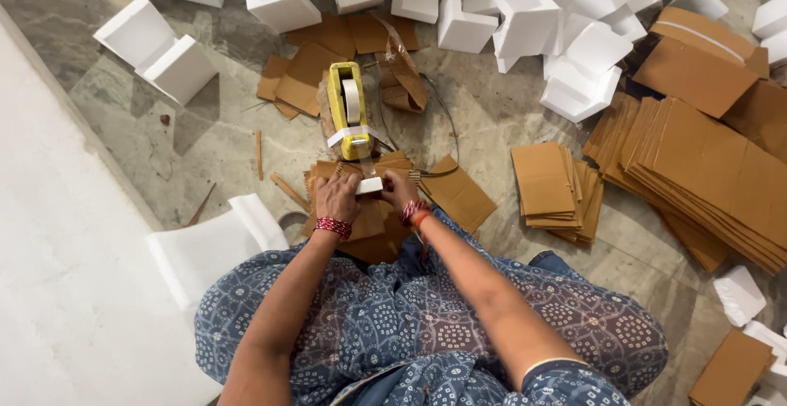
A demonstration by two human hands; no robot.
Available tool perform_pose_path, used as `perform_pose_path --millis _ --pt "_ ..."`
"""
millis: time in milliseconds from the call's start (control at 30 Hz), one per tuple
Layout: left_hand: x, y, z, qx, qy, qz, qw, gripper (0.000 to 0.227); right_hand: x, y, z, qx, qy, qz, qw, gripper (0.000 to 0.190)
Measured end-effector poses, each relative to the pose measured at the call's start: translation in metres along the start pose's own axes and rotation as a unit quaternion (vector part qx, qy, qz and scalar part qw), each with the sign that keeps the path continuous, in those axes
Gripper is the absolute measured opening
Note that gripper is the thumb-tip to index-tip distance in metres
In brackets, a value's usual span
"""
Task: The person sits on the floor and repeatedly assembles small white boxes by folding flaps and securing them with tape from a handheld dispenser. They handle flat cardboard pieces and finished white boxes, placing completed units aside.
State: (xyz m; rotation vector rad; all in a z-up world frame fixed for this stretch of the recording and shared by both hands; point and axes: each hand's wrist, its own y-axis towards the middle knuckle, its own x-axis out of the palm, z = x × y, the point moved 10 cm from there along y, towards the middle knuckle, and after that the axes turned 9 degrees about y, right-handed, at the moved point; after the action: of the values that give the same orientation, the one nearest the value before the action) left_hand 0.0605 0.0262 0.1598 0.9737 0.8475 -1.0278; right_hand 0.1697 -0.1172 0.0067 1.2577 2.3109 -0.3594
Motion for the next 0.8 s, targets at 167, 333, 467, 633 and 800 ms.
perform_pose_path --millis 167,333,467,633,800 --pt "-0.008 -0.007 0.003 0.003 0.011 0.003 1.000 0.039 -0.010 0.031 0.060 0.308 0.328 0.036 0.892 0.029" --pt "-0.009 -0.009 0.007 0.004 0.012 0.001 1.000 0.037 0.016 0.049 0.025 0.304 0.392 -0.103 0.862 0.024" --pt "-0.009 -0.004 0.004 0.006 0.017 0.006 1.000 0.037 0.034 0.057 -0.003 0.326 0.446 -0.111 0.826 0.022" --pt "0.001 -0.004 0.002 0.003 0.014 0.000 1.000 0.036 0.034 0.069 0.002 0.292 0.363 -0.063 0.883 0.020" --pt "0.007 -0.006 0.006 0.016 0.036 -0.002 0.999 0.037 0.054 0.068 0.034 0.185 0.046 -0.169 0.967 0.025"
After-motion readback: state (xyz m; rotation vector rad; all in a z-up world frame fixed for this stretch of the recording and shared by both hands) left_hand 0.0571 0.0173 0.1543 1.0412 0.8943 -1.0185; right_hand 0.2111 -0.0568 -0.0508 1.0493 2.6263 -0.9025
